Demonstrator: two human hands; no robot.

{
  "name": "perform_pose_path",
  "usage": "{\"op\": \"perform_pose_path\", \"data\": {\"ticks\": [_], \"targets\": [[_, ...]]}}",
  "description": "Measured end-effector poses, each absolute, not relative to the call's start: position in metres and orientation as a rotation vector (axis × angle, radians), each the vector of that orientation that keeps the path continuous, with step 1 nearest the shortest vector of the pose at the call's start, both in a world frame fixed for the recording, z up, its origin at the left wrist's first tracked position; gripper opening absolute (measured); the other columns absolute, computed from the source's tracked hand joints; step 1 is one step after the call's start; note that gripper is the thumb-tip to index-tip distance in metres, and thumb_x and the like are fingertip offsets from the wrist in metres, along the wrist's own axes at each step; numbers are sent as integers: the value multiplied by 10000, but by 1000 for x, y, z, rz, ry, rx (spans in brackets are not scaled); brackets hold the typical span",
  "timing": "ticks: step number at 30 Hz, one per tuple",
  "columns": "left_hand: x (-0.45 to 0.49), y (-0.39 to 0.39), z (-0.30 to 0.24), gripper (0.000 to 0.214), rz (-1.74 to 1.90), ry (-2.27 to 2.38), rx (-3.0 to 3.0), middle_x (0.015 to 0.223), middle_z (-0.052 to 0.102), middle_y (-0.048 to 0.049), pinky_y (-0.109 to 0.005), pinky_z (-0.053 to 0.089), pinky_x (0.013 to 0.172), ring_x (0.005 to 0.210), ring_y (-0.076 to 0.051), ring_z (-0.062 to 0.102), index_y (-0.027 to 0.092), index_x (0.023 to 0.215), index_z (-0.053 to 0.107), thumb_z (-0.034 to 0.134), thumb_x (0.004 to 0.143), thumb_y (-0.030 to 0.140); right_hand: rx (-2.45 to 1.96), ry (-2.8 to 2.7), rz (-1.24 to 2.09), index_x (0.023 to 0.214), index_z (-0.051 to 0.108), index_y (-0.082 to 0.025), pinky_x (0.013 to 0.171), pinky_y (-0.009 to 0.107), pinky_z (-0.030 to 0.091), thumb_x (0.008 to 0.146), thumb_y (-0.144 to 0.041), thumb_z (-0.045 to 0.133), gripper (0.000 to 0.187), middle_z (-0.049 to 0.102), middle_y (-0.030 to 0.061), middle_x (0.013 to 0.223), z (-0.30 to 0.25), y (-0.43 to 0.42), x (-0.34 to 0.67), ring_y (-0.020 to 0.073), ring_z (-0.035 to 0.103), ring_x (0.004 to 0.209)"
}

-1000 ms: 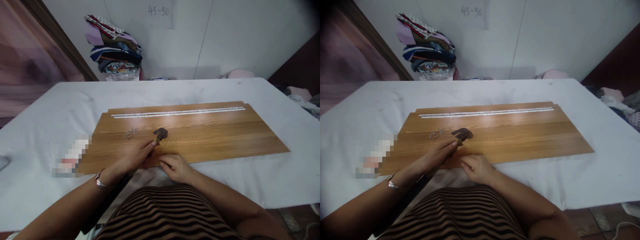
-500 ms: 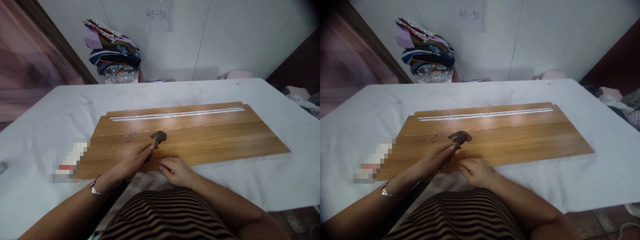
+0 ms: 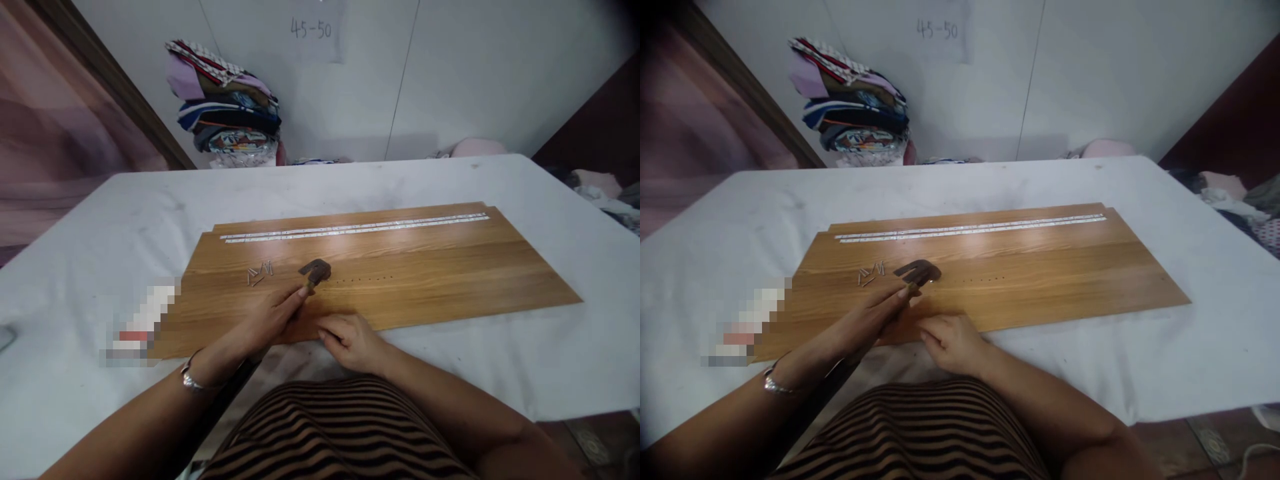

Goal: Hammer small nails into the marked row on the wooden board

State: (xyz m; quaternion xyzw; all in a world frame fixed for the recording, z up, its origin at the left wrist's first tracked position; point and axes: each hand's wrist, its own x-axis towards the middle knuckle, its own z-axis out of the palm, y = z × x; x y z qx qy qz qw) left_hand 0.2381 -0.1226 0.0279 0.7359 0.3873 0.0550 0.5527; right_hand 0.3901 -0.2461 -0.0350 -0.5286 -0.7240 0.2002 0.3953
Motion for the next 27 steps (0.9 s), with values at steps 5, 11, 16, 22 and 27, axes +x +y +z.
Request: {"op": "perform_pose_path", "data": {"ticks": [5, 11, 16, 22, 27], "targets": [[240, -125, 26, 477, 120, 902, 1757, 591, 449, 25, -253, 317, 482, 533, -121, 398, 160, 889, 616, 390, 885, 580, -1352, -1836, 517, 977, 661, -135, 672, 270, 498, 926, -179, 444, 227, 731, 95, 848, -37, -246, 389, 184, 678, 747], [241, -123, 26, 498, 152, 940, 1782, 577, 428, 30, -247, 290, 467, 525, -118, 382, 157, 913, 627, 373, 888, 585, -1359, -1833, 500, 995, 659, -148, 666, 261, 495, 919, -175, 454, 220, 729, 84, 839, -39, -247, 389, 172, 671, 732], [240, -125, 31, 505, 116, 932, 1731, 561, 410, 41, -238, 285, 460, 509, -109, 369, 150, 930, 610, 371, 890, 593, -1363, -1857, 506, 948, 660, -141, 654, 270, 493, 919, -167, 442, 222, 719, 84, 809, -36, -246, 390, 178, 664, 715], [241, -126, 27, 471, 107, 908, 1743, 583, 436, 30, -250, 305, 481, 533, -120, 393, 157, 924, 616, 391, 892, 569, -1362, -1845, 502, 952, 658, -160, 680, 268, 501, 919, -171, 449, 212, 733, 80, 852, -36, -247, 390, 175, 674, 749], [242, -122, 24, 491, 141, 926, 1770, 583, 436, 32, -249, 301, 479, 532, -120, 392, 153, 922, 619, 387, 892, 585, -1362, -1849, 471, 977, 660, -140, 650, 266, 491, 922, -173, 445, 224, 730, 90, 836, -37, -247, 389, 177, 670, 724]]}}
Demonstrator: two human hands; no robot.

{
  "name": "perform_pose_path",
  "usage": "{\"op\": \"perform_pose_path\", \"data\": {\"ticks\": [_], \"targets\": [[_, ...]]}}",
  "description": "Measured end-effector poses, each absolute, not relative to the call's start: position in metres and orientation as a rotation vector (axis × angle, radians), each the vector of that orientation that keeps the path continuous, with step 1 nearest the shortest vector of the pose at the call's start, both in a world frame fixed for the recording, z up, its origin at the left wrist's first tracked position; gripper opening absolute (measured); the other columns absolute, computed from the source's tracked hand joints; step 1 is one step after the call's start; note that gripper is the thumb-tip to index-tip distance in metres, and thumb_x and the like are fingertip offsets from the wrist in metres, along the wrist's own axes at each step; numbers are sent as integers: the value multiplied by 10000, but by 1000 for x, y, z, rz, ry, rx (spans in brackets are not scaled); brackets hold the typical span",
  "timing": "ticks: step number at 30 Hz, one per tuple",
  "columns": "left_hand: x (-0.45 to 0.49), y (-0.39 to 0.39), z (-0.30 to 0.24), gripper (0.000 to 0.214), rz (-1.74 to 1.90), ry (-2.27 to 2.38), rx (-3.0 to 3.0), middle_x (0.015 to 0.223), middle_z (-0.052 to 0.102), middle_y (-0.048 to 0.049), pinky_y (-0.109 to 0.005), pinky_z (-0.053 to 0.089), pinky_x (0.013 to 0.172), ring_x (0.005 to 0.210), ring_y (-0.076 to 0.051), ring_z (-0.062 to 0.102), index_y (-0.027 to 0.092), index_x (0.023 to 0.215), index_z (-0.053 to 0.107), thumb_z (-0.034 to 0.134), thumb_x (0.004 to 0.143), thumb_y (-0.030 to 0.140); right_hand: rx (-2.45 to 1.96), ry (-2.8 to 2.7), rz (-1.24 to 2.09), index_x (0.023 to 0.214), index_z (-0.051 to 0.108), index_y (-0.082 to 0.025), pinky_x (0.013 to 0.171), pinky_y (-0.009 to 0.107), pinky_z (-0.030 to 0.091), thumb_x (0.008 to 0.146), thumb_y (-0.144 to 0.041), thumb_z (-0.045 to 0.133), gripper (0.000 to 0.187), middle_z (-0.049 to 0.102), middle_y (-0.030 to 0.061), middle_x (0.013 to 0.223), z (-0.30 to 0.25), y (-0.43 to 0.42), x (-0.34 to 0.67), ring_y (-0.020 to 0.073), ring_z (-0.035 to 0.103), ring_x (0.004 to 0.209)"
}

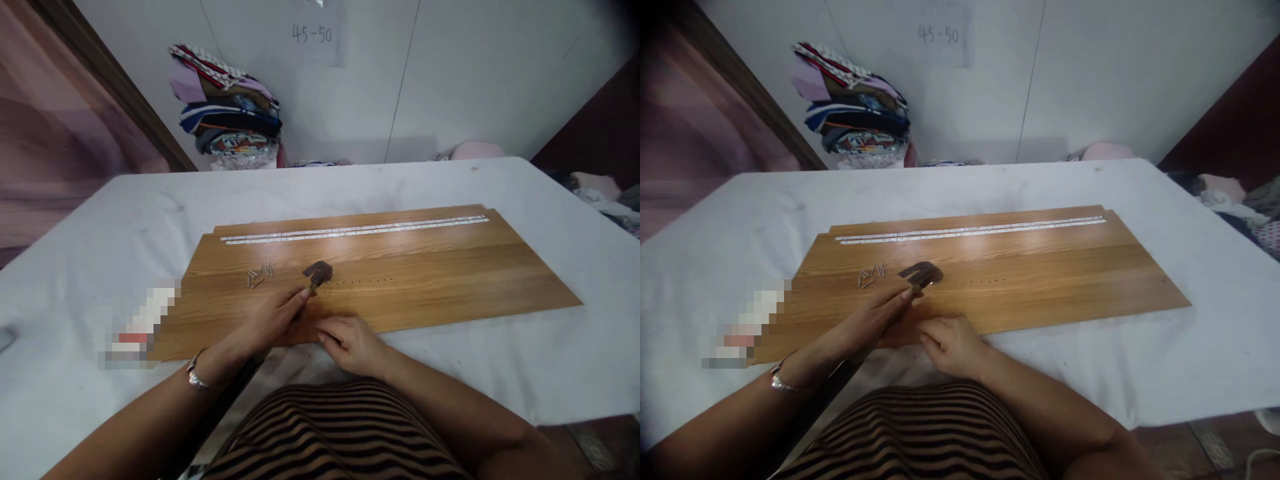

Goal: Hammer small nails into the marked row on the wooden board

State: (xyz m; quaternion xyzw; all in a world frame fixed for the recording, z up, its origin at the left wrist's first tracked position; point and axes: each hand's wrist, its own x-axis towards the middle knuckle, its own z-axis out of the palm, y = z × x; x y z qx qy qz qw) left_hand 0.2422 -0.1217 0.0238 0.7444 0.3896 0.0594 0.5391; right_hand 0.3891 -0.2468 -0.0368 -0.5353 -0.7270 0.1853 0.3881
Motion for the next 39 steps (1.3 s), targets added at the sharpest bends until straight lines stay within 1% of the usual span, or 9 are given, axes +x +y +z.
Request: {"op": "perform_pose_path", "data": {"ticks": [6, 10, 19, 25, 31, 36, 39], "targets": [[238, -122, 27, 507, 108, 921, 1724, 545, 399, 47, -238, 285, 448, 491, -110, 372, 155, 933, 600, 365, 899, 602, -1371, -1864, 477, 919, 656, -153, 636, 256, 474, 912, -165, 452, 204, 714, 74, 789, -34, -247, 389, 167, 652, 695], [238, -127, 30, 490, 107, 927, 1693, 558, 403, 43, -240, 267, 443, 486, -102, 353, 159, 904, 595, 399, 883, 608, -1378, -1853, 488, 899, 650, -164, 635, 256, 477, 906, -162, 447, 204, 713, 65, 780, -33, -247, 390, 165, 647, 690], [243, -125, 29, 482, 115, 937, 1741, 591, 434, 31, -232, 275, 441, 506, -105, 373, 156, 907, 605, 386, 886, 585, -1366, -1849, 513, 994, 660, -153, 672, 280, 503, 922, -184, 452, 222, 733, 95, 863, -36, -247, 390, 187, 673, 739], [240, -127, 32, 504, 103, 959, 1688, 558, 382, 54, -224, 243, 425, 472, -95, 327, 149, 918, 581, 370, 884, 605, -1364, -1852, 495, 956, 661, -158, 662, 264, 489, 922, -182, 447, 218, 728, 78, 836, -36, -247, 390, 174, 665, 735], [242, -129, 33, 477, 120, 923, 1744, 593, 439, 26, -241, 279, 462, 537, -117, 385, 156, 908, 607, 405, 878, 588, -1381, -1857, 509, 947, 658, -163, 675, 263, 491, 911, -164, 453, 208, 731, 74, 841, -34, -247, 389, 174, 671, 744], [242, -124, 27, 508, 125, 938, 1741, 558, 401, 40, -242, 269, 448, 500, -113, 361, 159, 926, 617, 371, 889, 602, -1375, -1863, 518, 962, 656, -158, 669, 272, 494, 920, -181, 457, 205, 729, 88, 851, -35, -247, 390, 183, 673, 741], [239, -122, 26, 510, 127, 933, 1736, 566, 410, 40, -236, 278, 444, 501, -110, 364, 157, 953, 616, 379, 889, 604, -1371, -1856, 503, 964, 659, -162, 665, 266, 491, 919, -180, 461, 204, 726, 80, 844, -36, -247, 390, 176, 670, 734]]}}
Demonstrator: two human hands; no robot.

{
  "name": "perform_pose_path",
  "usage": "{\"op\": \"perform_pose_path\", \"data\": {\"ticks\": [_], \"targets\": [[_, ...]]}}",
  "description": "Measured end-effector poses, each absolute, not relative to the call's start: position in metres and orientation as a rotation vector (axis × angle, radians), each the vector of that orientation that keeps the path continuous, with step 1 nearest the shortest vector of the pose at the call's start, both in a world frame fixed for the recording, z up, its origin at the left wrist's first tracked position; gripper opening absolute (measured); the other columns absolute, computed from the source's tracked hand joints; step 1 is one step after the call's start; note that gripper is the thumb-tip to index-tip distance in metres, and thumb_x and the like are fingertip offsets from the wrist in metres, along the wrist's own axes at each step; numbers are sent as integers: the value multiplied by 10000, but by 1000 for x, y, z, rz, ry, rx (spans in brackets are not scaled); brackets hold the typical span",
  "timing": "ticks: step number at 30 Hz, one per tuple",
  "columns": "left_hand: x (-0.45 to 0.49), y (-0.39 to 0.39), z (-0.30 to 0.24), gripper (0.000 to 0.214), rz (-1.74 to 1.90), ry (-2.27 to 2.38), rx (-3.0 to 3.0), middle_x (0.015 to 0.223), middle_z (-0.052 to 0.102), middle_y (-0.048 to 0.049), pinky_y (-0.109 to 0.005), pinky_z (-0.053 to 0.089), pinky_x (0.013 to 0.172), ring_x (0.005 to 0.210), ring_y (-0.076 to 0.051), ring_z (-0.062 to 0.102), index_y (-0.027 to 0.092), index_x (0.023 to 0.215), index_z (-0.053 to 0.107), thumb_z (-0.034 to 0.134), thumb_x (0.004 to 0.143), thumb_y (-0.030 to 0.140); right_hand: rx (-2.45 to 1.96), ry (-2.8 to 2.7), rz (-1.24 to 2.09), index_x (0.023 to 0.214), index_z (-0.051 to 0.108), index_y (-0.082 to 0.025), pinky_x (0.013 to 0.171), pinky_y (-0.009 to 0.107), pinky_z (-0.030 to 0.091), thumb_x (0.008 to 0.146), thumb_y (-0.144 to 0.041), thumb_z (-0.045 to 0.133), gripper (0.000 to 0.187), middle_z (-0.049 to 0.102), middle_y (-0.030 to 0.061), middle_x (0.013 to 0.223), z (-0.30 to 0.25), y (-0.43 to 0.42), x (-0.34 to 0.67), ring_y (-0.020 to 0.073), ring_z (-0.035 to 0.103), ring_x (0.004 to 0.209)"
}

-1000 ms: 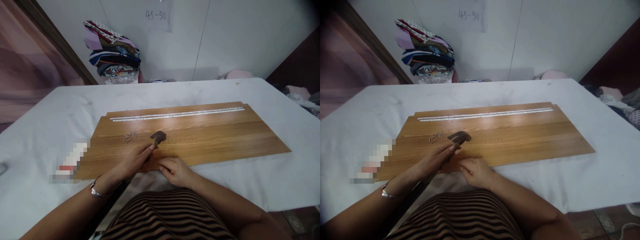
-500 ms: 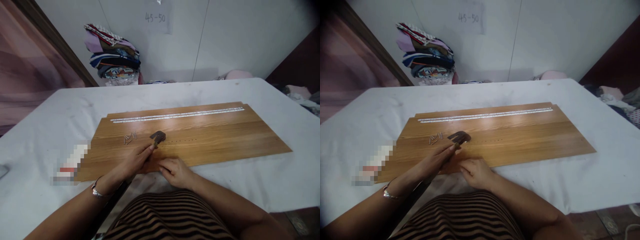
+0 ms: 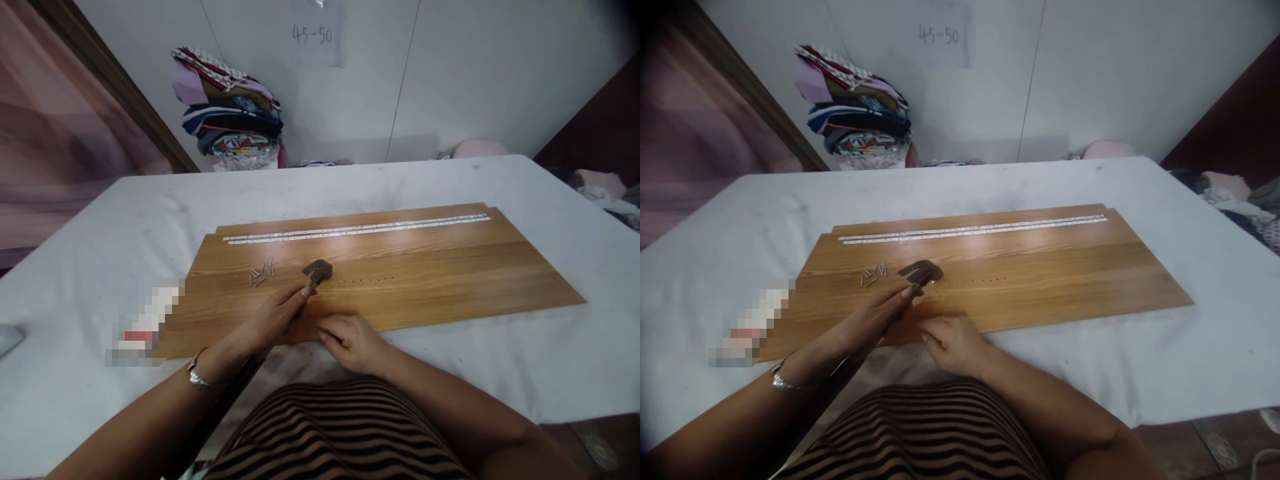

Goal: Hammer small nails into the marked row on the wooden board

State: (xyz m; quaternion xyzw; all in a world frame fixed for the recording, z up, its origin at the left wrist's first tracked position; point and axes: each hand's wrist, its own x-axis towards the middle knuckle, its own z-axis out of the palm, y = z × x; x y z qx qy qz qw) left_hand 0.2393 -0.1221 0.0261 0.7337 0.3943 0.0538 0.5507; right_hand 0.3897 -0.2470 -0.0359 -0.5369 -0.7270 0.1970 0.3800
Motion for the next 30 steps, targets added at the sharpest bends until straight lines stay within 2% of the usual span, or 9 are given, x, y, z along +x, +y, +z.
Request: {"op": "perform_pose_path", "data": {"ticks": [7, 15, 19, 23, 30], "targets": [[241, -128, 30, 494, 119, 929, 1715, 574, 419, 35, -240, 262, 439, 498, -107, 359, 158, 913, 619, 395, 882, 598, -1364, -1855, 503, 948, 670, -146, 684, 277, 500, 911, -164, 454, 219, 733, 90, 845, -36, -246, 389, 186, 677, 749], [242, -124, 30, 498, 140, 958, 1696, 569, 421, 42, -236, 267, 435, 499, -106, 355, 152, 948, 610, 408, 872, 601, -1367, -1832, 518, 1033, 662, -155, 699, 273, 504, 922, -191, 464, 229, 742, 89, 904, -40, -247, 389, 177, 680, 774], [239, -126, 31, 504, 116, 933, 1680, 567, 410, 48, -226, 264, 432, 485, -94, 345, 148, 918, 592, 393, 878, 609, -1377, -1849, 513, 942, 662, -159, 648, 250, 478, 917, -180, 460, 205, 719, 62, 801, -37, -247, 390, 161, 655, 711], [239, -130, 31, 511, 111, 934, 1702, 583, 420, 43, -218, 268, 436, 502, -92, 358, 138, 920, 596, 401, 874, 608, -1361, -1854, 493, 896, 658, -156, 656, 255, 481, 915, -178, 448, 212, 720, 75, 805, -35, -246, 390, 169, 658, 720], [243, -126, 28, 509, 161, 939, 1744, 590, 425, 41, -222, 280, 445, 509, -95, 366, 135, 896, 588, 392, 871, 604, -1365, -1841, 498, 1002, 668, -141, 686, 271, 502, 923, -189, 450, 236, 740, 101, 877, -39, -247, 390, 184, 685, 753]]}}
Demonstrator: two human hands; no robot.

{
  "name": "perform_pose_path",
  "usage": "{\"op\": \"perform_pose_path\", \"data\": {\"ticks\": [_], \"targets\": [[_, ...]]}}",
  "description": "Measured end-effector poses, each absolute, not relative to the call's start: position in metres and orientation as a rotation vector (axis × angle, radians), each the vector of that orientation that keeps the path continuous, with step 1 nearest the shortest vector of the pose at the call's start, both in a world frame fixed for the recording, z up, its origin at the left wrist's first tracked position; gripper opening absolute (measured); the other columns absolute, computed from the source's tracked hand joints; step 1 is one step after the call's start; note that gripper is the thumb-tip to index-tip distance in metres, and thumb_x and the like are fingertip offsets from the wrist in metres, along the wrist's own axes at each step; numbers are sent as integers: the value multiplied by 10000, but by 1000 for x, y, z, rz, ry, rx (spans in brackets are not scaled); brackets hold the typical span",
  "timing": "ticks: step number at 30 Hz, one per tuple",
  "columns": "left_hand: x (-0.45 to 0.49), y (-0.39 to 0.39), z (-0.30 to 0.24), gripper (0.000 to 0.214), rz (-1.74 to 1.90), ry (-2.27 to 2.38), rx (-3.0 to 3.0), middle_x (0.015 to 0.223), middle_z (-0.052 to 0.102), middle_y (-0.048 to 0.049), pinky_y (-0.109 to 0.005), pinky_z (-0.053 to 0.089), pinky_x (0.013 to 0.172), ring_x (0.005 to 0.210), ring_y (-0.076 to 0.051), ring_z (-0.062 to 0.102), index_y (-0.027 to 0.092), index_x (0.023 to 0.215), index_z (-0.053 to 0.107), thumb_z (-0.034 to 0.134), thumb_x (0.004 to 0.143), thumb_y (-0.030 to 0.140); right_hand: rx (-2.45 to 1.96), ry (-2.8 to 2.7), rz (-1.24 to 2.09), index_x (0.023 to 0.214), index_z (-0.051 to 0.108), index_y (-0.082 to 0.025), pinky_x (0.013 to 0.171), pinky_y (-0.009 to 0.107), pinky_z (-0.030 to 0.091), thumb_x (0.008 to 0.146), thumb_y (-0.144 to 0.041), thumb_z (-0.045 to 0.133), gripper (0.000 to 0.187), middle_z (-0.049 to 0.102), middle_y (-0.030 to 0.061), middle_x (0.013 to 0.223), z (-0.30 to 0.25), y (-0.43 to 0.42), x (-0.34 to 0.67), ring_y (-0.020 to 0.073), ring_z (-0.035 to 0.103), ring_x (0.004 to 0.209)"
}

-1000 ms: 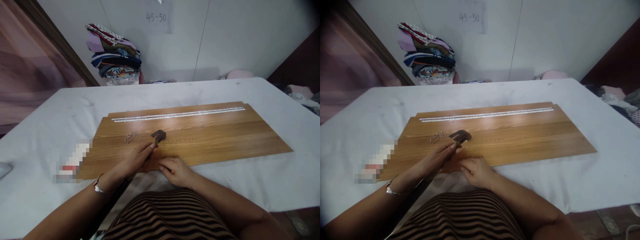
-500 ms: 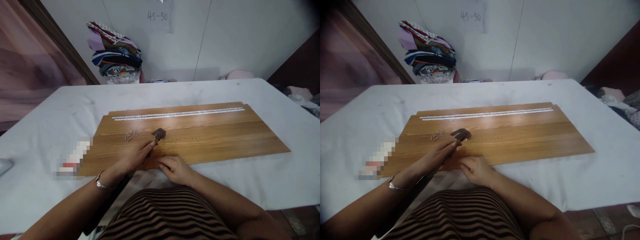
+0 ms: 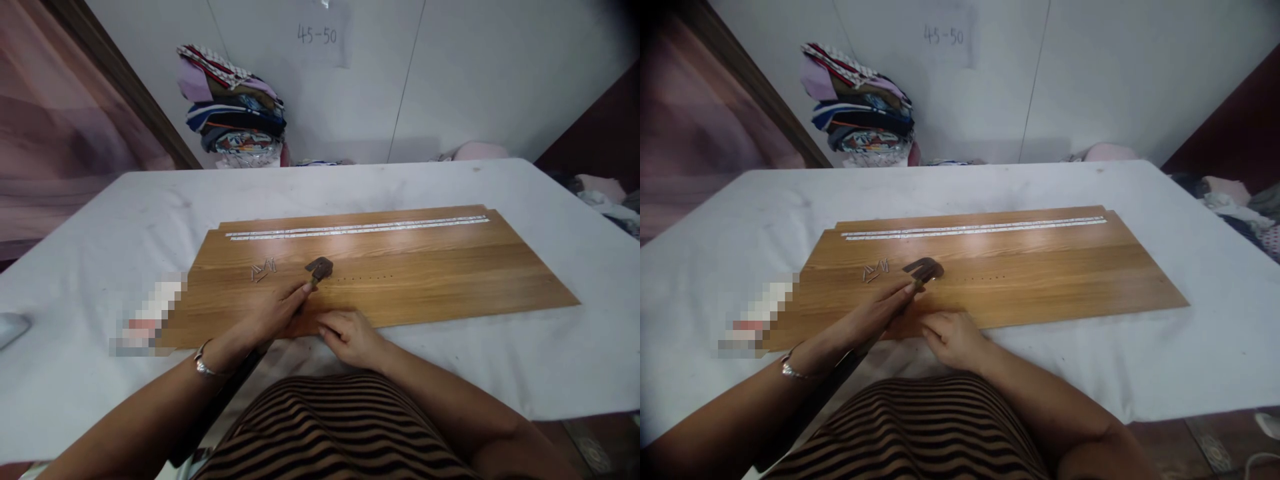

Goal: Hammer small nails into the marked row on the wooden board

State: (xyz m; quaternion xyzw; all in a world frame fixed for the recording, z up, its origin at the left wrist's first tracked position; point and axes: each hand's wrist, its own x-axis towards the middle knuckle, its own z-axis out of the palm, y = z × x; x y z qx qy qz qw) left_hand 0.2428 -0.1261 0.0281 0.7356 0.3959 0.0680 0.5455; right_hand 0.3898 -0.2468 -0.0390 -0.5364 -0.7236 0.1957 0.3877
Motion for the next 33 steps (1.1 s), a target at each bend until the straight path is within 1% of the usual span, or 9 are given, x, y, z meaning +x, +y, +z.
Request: {"op": "perform_pose_path", "data": {"ticks": [4, 10, 16, 21, 27, 33], "targets": [[240, -124, 27, 489, 147, 929, 1703, 585, 415, 45, -221, 281, 434, 486, -90, 363, 148, 862, 563, 390, 875, 605, -1348, -1831, 513, 1022, 667, -144, 695, 265, 501, 922, -190, 452, 241, 744, 96, 904, -38, -246, 390, 177, 684, 771], [238, -129, 30, 481, 121, 928, 1710, 567, 419, 43, -224, 268, 435, 482, -90, 355, 148, 861, 582, 392, 882, 589, -1361, -1851, 508, 899, 659, -157, 634, 252, 466, 915, -179, 440, 221, 717, 65, 788, -34, -246, 390, 163, 648, 696], [245, -128, 31, 487, 145, 942, 1792, 591, 448, 30, -232, 295, 480, 534, -107, 389, 140, 887, 616, 381, 883, 567, -1370, -1863, 499, 942, 659, -152, 659, 261, 472, 916, -181, 441, 221, 725, 78, 828, -37, -246, 390, 175, 662, 729], [243, -124, 28, 509, 162, 947, 1753, 550, 412, 48, -234, 283, 461, 504, -109, 372, 145, 909, 599, 385, 872, 605, -1380, -1872, 499, 963, 659, -151, 659, 261, 471, 910, -177, 455, 212, 724, 80, 834, -38, -246, 390, 175, 662, 729], [240, -129, 31, 513, 139, 943, 1694, 557, 416, 50, -230, 272, 438, 477, -99, 357, 144, 932, 596, 389, 875, 610, -1364, -1866, 507, 913, 655, -145, 646, 266, 468, 919, -180, 432, 225, 717, 86, 806, -37, -246, 390, 178, 656, 711], [244, -129, 29, 488, 158, 941, 1761, 560, 423, 39, -233, 275, 447, 503, -105, 370, 143, 910, 618, 390, 885, 574, -1387, -1864, 498, 914, 660, -166, 655, 253, 475, 897, -168, 465, 195, 723, 65, 806, -38, -247, 389, 167, 662, 717]]}}
